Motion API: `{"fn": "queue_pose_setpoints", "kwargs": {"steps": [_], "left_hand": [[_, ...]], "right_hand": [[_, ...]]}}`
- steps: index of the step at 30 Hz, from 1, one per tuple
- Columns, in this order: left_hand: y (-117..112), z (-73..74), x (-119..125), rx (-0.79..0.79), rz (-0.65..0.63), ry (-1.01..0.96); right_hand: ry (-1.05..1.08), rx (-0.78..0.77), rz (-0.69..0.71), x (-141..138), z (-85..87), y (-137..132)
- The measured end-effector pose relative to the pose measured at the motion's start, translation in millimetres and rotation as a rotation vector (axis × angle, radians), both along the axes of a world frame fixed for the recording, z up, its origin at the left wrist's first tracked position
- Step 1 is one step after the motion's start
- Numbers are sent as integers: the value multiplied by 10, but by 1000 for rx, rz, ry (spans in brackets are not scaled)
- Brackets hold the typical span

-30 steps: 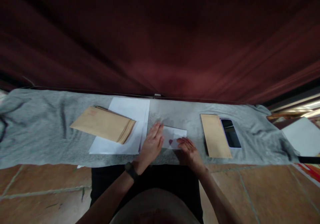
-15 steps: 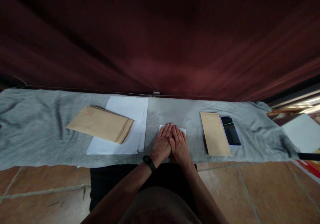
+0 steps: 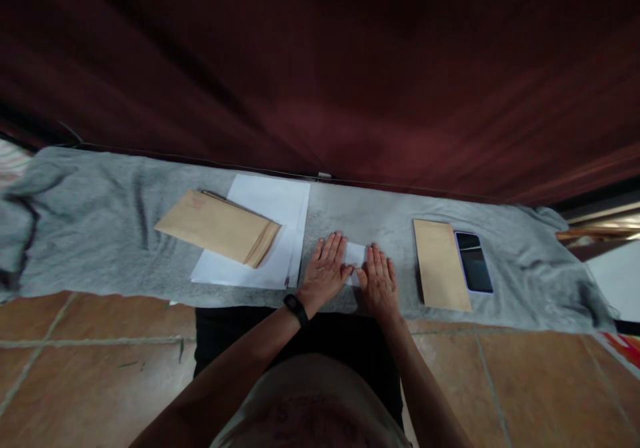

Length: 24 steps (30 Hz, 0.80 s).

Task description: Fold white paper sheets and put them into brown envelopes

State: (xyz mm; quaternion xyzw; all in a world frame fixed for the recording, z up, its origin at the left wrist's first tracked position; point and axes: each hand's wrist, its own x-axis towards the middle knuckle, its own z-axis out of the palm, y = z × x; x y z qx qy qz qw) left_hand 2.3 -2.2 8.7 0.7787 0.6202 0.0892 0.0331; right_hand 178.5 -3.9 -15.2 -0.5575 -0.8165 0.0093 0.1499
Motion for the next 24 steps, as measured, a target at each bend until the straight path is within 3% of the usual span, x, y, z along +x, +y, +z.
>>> {"fn": "queue_pose_setpoints", "kwargs": {"steps": [11,18,24], "left_hand": [[-69,-64,-108,6,115,22],[-139,-56,-144,88,188,-50],[-169,-6,58,76,18,-52]], "right_hand": [[-14,61,-42,237,-32,-27],[132,23,-59,317,-17,128],[169,-54,7,204,87,342]]}}
